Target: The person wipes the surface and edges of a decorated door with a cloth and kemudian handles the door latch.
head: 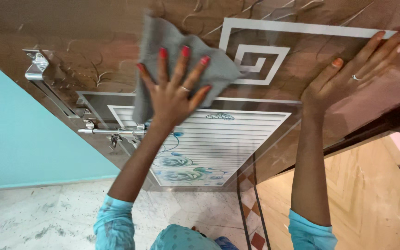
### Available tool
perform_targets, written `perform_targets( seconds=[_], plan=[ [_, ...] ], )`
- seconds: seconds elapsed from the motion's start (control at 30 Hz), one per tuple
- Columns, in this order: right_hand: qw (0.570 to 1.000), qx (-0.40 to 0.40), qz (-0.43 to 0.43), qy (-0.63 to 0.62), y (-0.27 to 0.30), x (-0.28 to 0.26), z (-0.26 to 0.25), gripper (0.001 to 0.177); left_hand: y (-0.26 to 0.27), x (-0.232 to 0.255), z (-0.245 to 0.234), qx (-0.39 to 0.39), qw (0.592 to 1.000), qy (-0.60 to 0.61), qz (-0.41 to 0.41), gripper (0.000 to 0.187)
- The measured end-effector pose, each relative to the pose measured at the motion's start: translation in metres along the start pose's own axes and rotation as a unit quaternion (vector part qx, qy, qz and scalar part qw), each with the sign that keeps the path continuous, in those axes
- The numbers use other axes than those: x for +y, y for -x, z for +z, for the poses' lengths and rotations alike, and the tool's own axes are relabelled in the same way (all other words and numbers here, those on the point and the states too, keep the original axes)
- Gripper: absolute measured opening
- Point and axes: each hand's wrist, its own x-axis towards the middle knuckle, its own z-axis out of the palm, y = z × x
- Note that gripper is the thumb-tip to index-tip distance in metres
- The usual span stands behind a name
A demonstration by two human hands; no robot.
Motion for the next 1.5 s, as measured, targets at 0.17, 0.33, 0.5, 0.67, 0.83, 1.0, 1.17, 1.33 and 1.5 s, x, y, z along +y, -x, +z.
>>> perform_targets(
  seconds=[0.17, 0.33, 0.5, 0.67, 0.83, 1.0, 1.17, 1.33, 1.5],
  plan=[
    [1.0, -0.008, 0.007, -0.002, 0.005, 0.005, 0.002, 0.058, -0.015, -0.088, -0.039, 0.096, 0.981, -0.024, -0.166, 0.069],
    [1.0, -0.005, 0.0, 0.011, 0.004, 0.01, 0.006, 0.06, -0.046, -0.059, -0.037, -0.177, 0.914, -0.154, -0.331, 0.076],
    [1.0, -0.001, -0.004, -0.008, 0.003, 0.005, 0.003, 0.06, -0.042, 0.035, 0.0, 0.079, 0.992, 0.035, -0.092, 0.068],
    [0.999, 0.002, -0.013, -0.03, -0.001, -0.004, -0.005, 0.057, -0.001, 0.155, 0.048, -0.024, 0.973, 0.077, 0.214, 0.065],
    [0.998, 0.014, -0.033, -0.045, -0.006, -0.009, -0.01, 0.057, 0.004, 0.175, 0.065, -0.037, 0.966, 0.099, 0.238, 0.064],
    [1.0, -0.002, -0.005, -0.02, 0.0, -0.009, -0.009, 0.059, -0.036, 0.086, 0.032, -0.023, 0.982, 0.101, 0.156, 0.061],
    [1.0, 0.022, -0.006, -0.008, -0.001, 0.005, 0.007, 0.061, -0.054, -0.048, -0.036, 0.052, 0.998, -0.018, -0.041, 0.072],
    [1.0, 0.003, 0.006, -0.017, 0.003, 0.0, 0.002, 0.06, -0.03, -0.117, -0.036, 0.189, 0.959, -0.069, -0.201, 0.071],
    [1.0, 0.002, -0.003, -0.023, 0.003, -0.004, -0.001, 0.059, -0.013, -0.082, -0.014, 0.152, 0.949, -0.042, -0.272, 0.065]
  ],
)
